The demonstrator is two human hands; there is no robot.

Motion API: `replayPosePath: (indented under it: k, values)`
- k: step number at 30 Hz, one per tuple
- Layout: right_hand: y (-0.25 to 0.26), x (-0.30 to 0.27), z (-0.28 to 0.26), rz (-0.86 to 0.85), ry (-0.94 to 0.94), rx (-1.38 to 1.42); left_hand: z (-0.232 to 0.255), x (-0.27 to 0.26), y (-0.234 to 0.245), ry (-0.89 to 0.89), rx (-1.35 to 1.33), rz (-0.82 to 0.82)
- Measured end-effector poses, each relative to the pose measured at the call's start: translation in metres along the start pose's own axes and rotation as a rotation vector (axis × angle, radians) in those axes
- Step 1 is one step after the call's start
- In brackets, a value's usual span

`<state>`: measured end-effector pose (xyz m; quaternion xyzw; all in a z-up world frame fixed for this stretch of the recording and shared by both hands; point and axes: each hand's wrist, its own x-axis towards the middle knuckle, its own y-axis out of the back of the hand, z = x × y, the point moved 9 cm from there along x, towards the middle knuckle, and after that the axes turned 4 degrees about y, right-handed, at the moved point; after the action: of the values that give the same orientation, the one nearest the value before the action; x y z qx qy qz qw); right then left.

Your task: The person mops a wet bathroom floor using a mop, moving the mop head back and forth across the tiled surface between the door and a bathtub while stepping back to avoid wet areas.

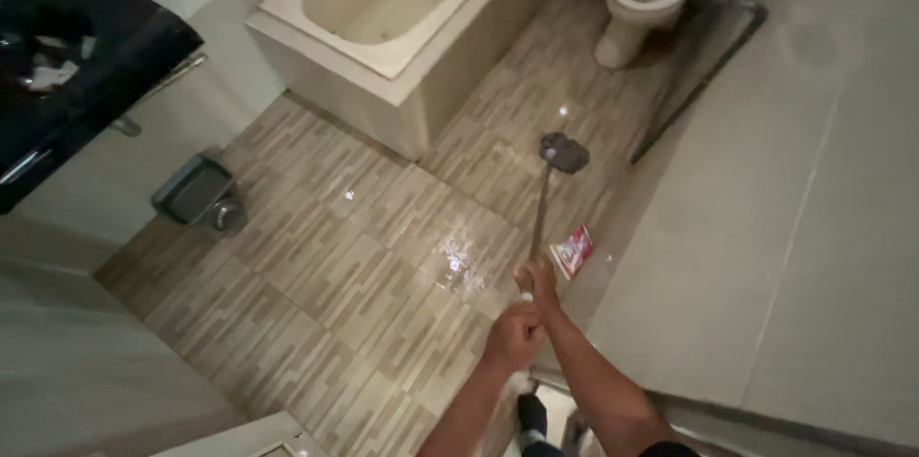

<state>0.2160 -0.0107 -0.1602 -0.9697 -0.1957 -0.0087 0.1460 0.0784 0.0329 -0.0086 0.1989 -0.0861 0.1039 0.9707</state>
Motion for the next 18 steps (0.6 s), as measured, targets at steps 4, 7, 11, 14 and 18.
replayPosePath:
  k: [4,7,11,14,18]
  values:
    - [-0.008,-0.044,0.021,0.007,-0.171,0.024,-0.008,-0.032,0.004,0.005,-0.160,0.014]
    - [-0.020,-0.103,0.025,-0.035,-0.203,-0.012,0.010,-0.089,0.015,0.016,-0.136,0.030]
    - [-0.033,-0.198,0.004,-0.162,-0.138,-0.174,0.028,-0.167,-0.003,0.082,-0.050,-0.155]
    - [-0.041,-0.247,-0.008,-0.126,-0.188,-0.234,0.043,-0.187,-0.010,0.063,-0.086,-0.126]
    - [-0.043,-0.250,-0.037,-0.053,-0.325,-0.333,0.077,-0.179,-0.002,0.015,-0.083,-0.083]
